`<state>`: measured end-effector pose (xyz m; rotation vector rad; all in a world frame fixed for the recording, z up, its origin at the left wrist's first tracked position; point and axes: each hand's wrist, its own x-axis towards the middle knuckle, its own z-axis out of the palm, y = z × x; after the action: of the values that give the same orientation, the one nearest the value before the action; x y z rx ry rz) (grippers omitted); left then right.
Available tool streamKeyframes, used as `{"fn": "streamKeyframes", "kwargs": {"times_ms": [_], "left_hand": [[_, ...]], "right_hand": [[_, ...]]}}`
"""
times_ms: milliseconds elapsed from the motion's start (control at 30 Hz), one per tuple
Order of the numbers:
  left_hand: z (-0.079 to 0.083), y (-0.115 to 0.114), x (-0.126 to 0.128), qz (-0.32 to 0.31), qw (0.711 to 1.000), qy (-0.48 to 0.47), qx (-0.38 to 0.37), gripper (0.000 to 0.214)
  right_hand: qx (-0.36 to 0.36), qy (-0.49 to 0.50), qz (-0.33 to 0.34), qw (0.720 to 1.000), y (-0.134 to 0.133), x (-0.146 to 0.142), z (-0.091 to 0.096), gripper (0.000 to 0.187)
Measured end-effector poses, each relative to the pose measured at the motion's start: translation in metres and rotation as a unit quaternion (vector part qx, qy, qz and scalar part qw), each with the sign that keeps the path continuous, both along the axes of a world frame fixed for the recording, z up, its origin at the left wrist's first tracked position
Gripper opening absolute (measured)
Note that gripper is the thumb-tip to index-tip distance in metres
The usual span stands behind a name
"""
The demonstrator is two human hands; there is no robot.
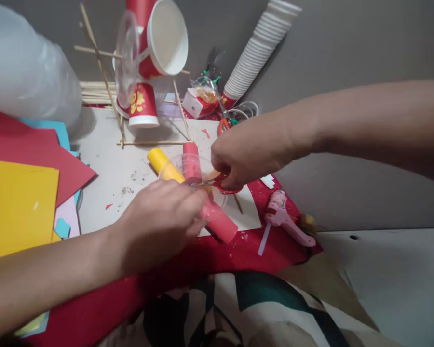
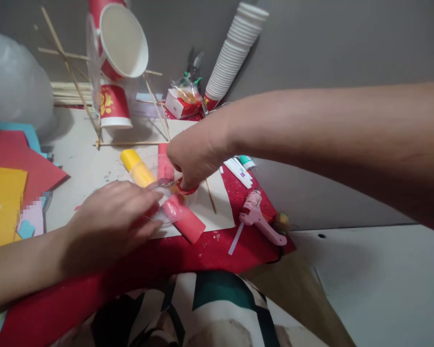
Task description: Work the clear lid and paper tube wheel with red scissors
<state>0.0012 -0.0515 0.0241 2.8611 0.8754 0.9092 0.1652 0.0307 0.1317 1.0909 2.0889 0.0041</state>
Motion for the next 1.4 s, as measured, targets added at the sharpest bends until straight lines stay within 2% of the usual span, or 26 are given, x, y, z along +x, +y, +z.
{"fn": "streamKeyframes", "kwargs": {"times_ms": [100,167,200,267,367,467,567,700,867,1000,1100,1167,1267,1333,1400], "left_hand": [[0.018,0.017,0.005,0.03,0.986,-0.068,-0.148,0.038],[0.027,0.027,0.012,0.04,0.958,-0.084,-0.272,0.05],[0.029,0.031,0.017,0.046,0.943,-0.09,-0.317,0.05],[0.031,0.034,0.025,0.057,0.923,-0.111,-0.363,0.044],[0.028,0.032,0.033,0.076,0.918,-0.139,-0.364,0.04],[0.023,0.031,0.038,0.092,0.925,-0.148,-0.339,0.038],[0.018,0.036,0.042,0.094,0.921,-0.171,-0.336,0.035],[0.014,0.042,0.043,0.08,0.907,-0.188,-0.368,0.031],[0.022,0.041,0.039,0.089,0.943,-0.118,-0.298,0.027],[0.024,0.043,0.041,0.088,0.959,-0.07,-0.261,0.009],[0.023,0.042,0.042,0.078,0.965,-0.058,-0.245,0.005],[0.023,0.04,0.041,0.076,0.969,-0.042,-0.231,0.008],[0.023,0.038,0.038,0.087,0.966,-0.032,-0.241,0.007],[0.021,0.038,0.036,0.1,0.953,-0.072,-0.276,0.004],[0.019,0.04,0.034,0.105,0.927,-0.14,-0.332,0.005]], "right_hand": [[0.051,0.026,0.043,0.997,-0.002,-0.004,0.006,0.04],[0.073,0.06,0.069,0.993,-0.002,-0.003,0.008,0.035],[0.078,0.073,0.071,0.992,-0.001,-0.002,0.009,0.034],[0.079,0.102,0.06,0.99,-0.001,0.0,0.01,0.037],[0.077,0.124,0.041,0.988,-0.003,0.004,0.009,0.027],[0.072,0.106,0.065,0.99,-0.003,0.007,0.007,0.012],[0.054,0.117,0.08,0.988,0.001,0.01,0.007,0.015],[-0.009,0.139,0.04,0.989,0.01,0.02,0.011,0.024],[-0.075,0.219,-0.02,0.973,0.018,0.038,0.009,0.026],[-0.072,0.236,0.0,0.969,0.016,0.04,0.006,0.024],[-0.127,0.232,0.008,0.964,0.017,0.039,0.006,0.026],[-0.179,0.239,0.0,0.954,0.021,0.042,0.008,0.026],[-0.246,0.3,-0.075,0.919,0.031,0.05,0.013,0.03],[-0.227,0.377,-0.12,0.89,0.034,0.055,0.019,0.029],[-0.148,0.456,-0.119,0.869,0.029,0.059,0.024,0.024]]}}
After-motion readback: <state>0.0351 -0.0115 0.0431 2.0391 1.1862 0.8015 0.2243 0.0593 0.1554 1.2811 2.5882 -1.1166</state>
